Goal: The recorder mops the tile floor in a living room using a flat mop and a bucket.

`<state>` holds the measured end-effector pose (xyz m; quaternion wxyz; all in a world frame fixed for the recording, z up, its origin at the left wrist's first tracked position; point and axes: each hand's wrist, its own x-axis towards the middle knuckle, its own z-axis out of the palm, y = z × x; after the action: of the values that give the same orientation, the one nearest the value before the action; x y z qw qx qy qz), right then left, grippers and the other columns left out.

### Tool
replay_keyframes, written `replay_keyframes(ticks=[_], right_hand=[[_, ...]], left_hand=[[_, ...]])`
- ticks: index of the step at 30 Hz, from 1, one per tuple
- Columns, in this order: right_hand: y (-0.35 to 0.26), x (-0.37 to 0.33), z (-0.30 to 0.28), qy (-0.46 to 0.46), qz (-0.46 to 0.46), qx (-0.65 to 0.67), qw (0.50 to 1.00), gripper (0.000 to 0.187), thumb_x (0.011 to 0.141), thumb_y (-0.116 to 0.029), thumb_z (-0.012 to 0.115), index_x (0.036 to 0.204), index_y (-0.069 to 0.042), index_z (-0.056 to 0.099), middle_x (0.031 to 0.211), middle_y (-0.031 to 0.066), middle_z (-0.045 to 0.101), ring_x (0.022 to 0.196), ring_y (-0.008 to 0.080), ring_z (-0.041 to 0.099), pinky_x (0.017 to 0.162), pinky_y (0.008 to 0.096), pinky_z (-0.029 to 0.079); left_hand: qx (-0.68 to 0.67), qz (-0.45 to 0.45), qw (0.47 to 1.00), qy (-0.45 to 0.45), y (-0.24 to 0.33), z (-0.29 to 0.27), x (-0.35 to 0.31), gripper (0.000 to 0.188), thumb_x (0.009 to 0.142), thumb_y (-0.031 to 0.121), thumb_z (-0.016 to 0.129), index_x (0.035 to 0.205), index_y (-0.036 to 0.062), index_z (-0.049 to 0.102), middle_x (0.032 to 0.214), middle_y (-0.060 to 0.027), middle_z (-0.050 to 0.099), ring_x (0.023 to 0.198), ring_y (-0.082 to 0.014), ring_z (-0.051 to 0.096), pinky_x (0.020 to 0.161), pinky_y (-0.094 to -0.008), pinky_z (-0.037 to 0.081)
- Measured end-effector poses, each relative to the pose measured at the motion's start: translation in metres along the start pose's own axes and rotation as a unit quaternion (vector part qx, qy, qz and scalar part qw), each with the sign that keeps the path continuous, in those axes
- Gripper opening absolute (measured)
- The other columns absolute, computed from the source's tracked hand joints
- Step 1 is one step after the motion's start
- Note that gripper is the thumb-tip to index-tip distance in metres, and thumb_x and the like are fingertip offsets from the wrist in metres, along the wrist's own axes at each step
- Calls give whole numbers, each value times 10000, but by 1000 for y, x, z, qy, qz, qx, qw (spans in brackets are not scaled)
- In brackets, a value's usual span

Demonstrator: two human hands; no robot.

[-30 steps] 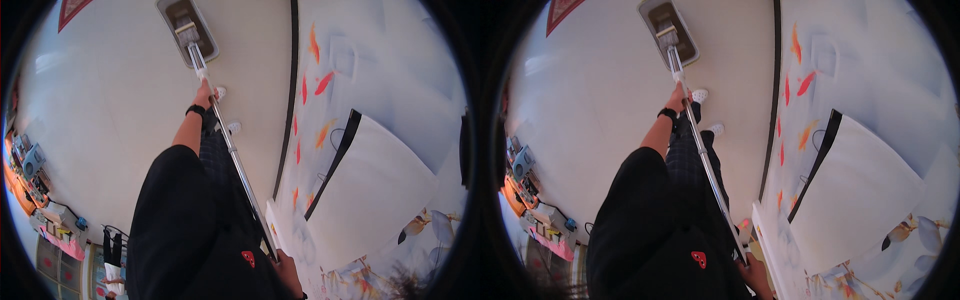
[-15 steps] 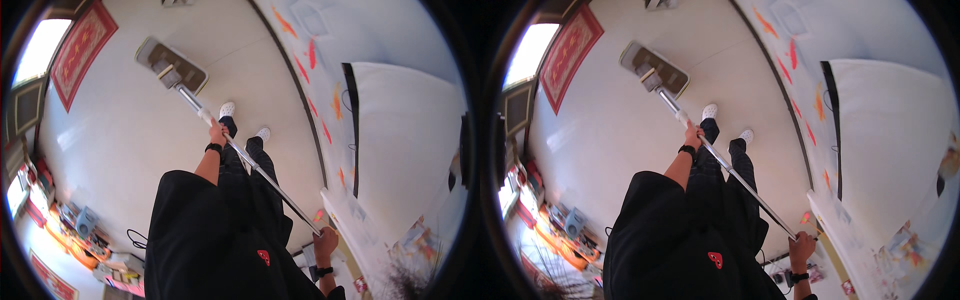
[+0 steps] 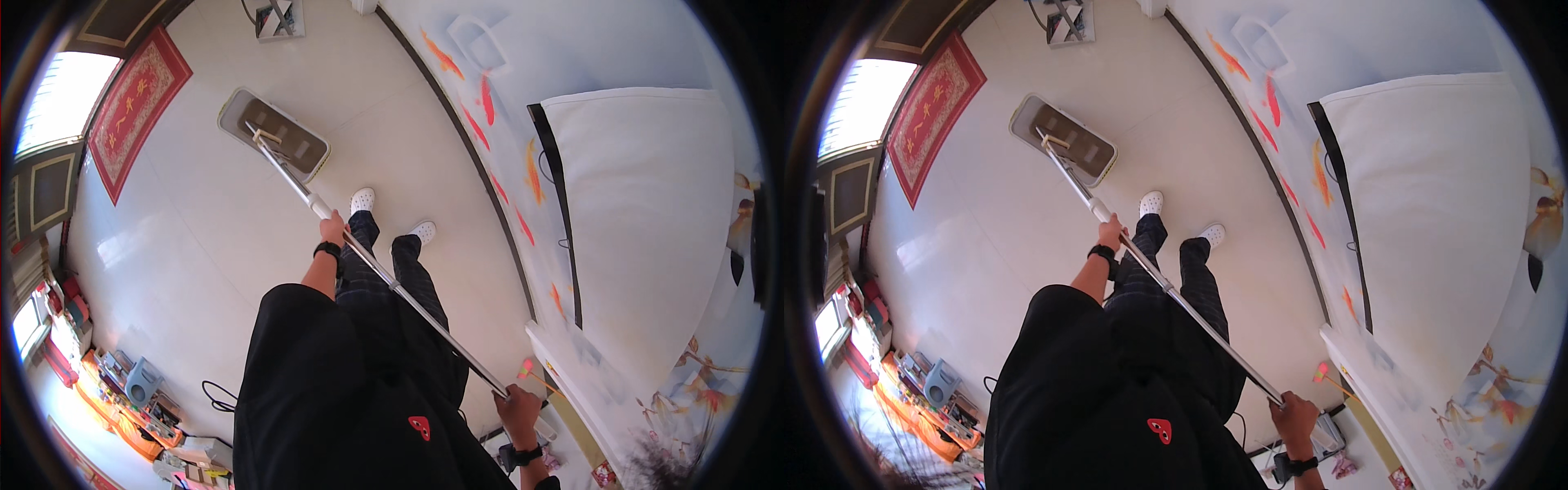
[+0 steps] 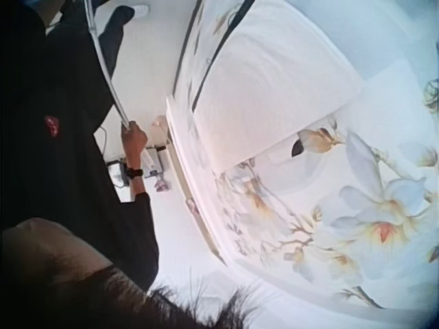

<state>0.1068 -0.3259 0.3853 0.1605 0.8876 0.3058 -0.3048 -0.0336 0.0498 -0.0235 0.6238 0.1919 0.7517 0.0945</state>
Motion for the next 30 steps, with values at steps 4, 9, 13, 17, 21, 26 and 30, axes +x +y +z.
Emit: replay_keyframes(ticks=[4,9,13,17,21,26,30], right_hand=[[-9,-11,-9,-24,11,9,1000,242,614,-280,689,683,-93,553,582,72,561,528,283,553,477,383,407],[-3,-11,-5,-21,-6,-2,1000,238,634,-272,676,725,-83,566,538,78,543,529,289,546,495,392,407],[4,-4,7,-83,17,21,996,217,650,-251,654,712,-68,556,550,100,547,552,302,555,513,409,417],[-4,20,13,-171,50,-27,984,335,679,-376,631,693,-54,540,576,141,552,573,329,556,517,430,423],[-90,95,10,-122,-19,85,989,422,754,-469,550,779,-49,525,641,163,574,634,342,573,558,419,441],[-178,208,30,-184,-104,191,958,441,782,-447,512,851,-12,512,702,199,573,661,361,565,608,419,440],[-207,231,14,-411,-27,271,870,404,785,-394,517,893,-5,504,797,225,571,770,380,554,678,411,439]], left_hand=[[1,-24,1000,6,0,-9,12,321,825,268,479,779,-44,416,614,-97,447,426,-219,496,359,-323,415],[-21,27,998,46,-13,-6,14,346,821,284,500,794,-57,449,601,-122,488,402,-198,496,332,-293,397],[-186,-11,980,70,-9,7,-2,316,808,277,554,746,2,412,564,-77,439,398,-149,440,313,-256,347],[-152,-30,986,59,-10,14,-8,321,797,281,568,718,11,414,540,-52,431,373,-125,405,313,-260,331],[-149,3,984,97,4,24,-27,322,793,283,569,723,2,428,523,-48,427,366,-122,398,315,-263,327],[-223,-25,973,58,4,48,-45,347,789,288,570,677,-6,423,527,-59,436,362,-128,383,319,-250,316],[-236,-16,970,57,-1,33,-40,333,795,275,559,673,-16,450,516,-58,439,360,-142,401,326,-264,334]])
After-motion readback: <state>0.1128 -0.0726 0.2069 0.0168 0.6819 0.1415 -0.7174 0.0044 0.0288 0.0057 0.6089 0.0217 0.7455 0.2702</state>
